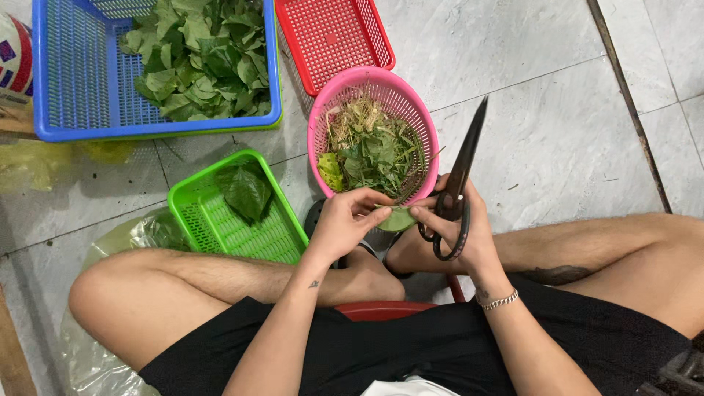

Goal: The person sits on a stool and uses shears to trim the edges of large green leaves. They pick leaves from a green basket, cut them over a pink basket, and place the trimmed leaves into a blue basket.

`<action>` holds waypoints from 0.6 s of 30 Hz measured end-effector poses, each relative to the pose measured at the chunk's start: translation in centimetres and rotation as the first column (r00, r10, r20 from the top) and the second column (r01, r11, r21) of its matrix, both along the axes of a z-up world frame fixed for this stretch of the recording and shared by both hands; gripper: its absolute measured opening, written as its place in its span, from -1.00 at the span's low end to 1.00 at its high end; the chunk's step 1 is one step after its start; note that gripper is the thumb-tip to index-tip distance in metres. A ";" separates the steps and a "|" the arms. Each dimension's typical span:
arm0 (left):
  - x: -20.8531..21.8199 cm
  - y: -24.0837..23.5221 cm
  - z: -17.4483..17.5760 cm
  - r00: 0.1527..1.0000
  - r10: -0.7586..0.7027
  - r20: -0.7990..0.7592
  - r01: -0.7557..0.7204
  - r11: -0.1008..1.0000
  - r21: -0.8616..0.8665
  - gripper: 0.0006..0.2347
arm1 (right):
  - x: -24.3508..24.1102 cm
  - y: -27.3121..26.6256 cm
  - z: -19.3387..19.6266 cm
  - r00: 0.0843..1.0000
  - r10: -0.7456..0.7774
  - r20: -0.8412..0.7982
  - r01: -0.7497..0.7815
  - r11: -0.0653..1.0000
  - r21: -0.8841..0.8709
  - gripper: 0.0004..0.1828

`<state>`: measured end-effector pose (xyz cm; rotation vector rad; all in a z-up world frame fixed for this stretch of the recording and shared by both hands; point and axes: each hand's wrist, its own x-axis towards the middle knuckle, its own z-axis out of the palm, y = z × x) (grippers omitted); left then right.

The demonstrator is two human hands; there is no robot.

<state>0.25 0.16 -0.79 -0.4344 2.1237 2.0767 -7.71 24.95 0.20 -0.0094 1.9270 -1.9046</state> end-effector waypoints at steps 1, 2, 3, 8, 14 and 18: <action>-0.1 0.0 -0.2 1.000 -0.020 0.015 0.020 1.000 0.017 -0.77 | -0.2 0.2 -0.2 1.000 -0.011 0.006 0.011 1.000 -0.010 -0.37; -0.2 0.0 -0.5 0.999 -0.040 0.030 0.039 0.999 0.035 -0.77 | -0.4 0.4 -0.3 1.000 -0.023 0.012 0.023 1.000 -0.020 -0.36; 0.0 0.0 -0.9 0.999 -0.041 0.030 0.039 0.999 0.035 -0.77 | -0.4 0.5 -0.2 1.000 -0.023 0.012 0.023 1.000 -0.019 -0.36; 0.5 -0.1 0.4 0.980 -0.175 0.095 0.167 0.982 0.082 -0.75 | -0.2 0.0 2.4 0.999 -0.043 0.030 0.044 0.999 -0.007 -0.34; 0.8 0.5 -2.8 0.968 -0.217 0.129 0.197 0.968 0.153 -0.75 | -0.6 0.5 2.0 0.995 -0.102 0.015 0.102 0.995 -0.009 -0.39; 0.9 0.8 -3.1 0.971 -0.198 0.133 0.164 0.960 0.226 -0.72 | -0.8 0.8 1.4 0.993 -0.120 -0.012 0.120 0.993 0.008 -0.46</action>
